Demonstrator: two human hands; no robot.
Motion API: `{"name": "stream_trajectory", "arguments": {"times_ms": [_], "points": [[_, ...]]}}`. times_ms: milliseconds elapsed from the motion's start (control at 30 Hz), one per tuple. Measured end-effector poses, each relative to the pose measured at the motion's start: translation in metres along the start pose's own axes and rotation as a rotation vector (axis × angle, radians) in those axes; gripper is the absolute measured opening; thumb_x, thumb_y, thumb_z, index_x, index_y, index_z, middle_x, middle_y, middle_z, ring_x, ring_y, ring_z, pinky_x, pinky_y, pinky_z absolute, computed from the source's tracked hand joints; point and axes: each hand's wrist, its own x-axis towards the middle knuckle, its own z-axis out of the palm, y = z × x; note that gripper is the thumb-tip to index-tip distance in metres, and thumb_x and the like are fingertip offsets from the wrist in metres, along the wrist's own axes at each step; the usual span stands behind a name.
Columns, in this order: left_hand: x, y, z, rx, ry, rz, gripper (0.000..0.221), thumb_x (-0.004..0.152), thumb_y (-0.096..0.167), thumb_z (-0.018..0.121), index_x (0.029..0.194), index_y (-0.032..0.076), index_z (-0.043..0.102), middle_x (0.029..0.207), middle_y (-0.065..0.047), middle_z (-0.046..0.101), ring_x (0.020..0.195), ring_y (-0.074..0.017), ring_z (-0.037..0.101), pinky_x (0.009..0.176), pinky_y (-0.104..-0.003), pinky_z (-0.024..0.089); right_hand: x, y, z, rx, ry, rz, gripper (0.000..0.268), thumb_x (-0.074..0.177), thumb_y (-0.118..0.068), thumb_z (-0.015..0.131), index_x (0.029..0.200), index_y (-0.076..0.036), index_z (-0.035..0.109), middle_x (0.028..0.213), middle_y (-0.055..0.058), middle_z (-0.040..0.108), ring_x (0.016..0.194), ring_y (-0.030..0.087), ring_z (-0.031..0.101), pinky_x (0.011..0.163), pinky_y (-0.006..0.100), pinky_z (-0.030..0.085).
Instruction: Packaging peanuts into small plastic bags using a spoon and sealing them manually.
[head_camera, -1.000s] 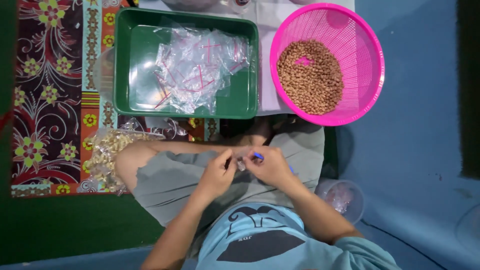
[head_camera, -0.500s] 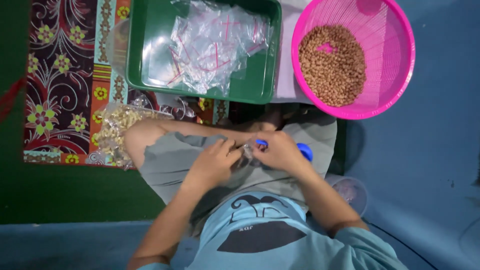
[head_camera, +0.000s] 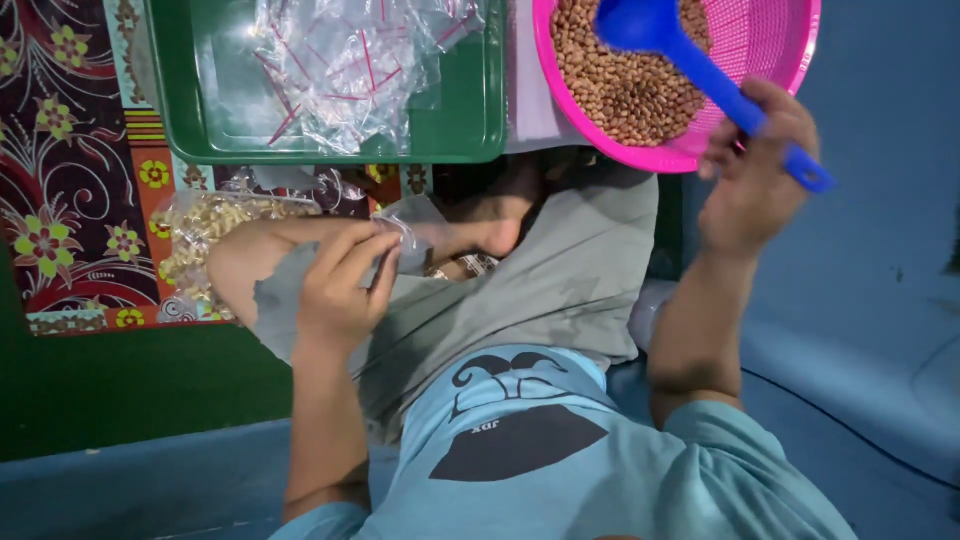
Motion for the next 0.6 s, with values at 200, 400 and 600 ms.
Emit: {"name": "stream_trajectory", "arguments": {"times_ms": [200, 400, 600], "points": [[0.0, 0.001, 0.0, -0.042, 0.019, -0.017, 0.018, 0.084, -0.012, 0.075, 0.101, -0.006, 0.072, 0.107, -0.013, 0.067, 0.09, -0.0278, 0.065, 0.081, -0.035, 0.054, -0.007, 0.016, 0.026, -0.347, -0.086, -0.05, 0.031, 0.115, -0.013, 0.054, 0.132, 0.013, 0.06, 0.098, 0.019, 0.07, 0.083, 0.022, 0.066, 0.074, 0.03, 0.055], [-0.005, -0.002, 0.002, -0.025, -0.007, -0.063, 0.018, 0.086, -0.01, 0.075, 0.103, -0.004, 0.072, 0.106, -0.012, 0.067, 0.088, -0.0265, 0.064, 0.079, -0.034, 0.053, -0.009, 0.016, 0.028, -0.309, -0.068, -0.058, 0.026, 0.115, -0.009, 0.051, 0.125, 0.011, 0.065, 0.092, 0.017, 0.068, 0.081, 0.02, 0.063, 0.074, 0.03, 0.053], [0.004, 0.004, 0.005, -0.028, 0.002, -0.056, 0.02, 0.086, -0.011, 0.075, 0.104, -0.005, 0.072, 0.106, -0.012, 0.067, 0.087, -0.0258, 0.063, 0.076, -0.034, 0.053, -0.01, 0.02, 0.018, -0.247, -0.035, 0.021, 0.026, 0.115, -0.01, 0.052, 0.125, 0.009, 0.066, 0.088, 0.013, 0.066, 0.075, 0.015, 0.059, 0.069, 0.025, 0.049]]}}
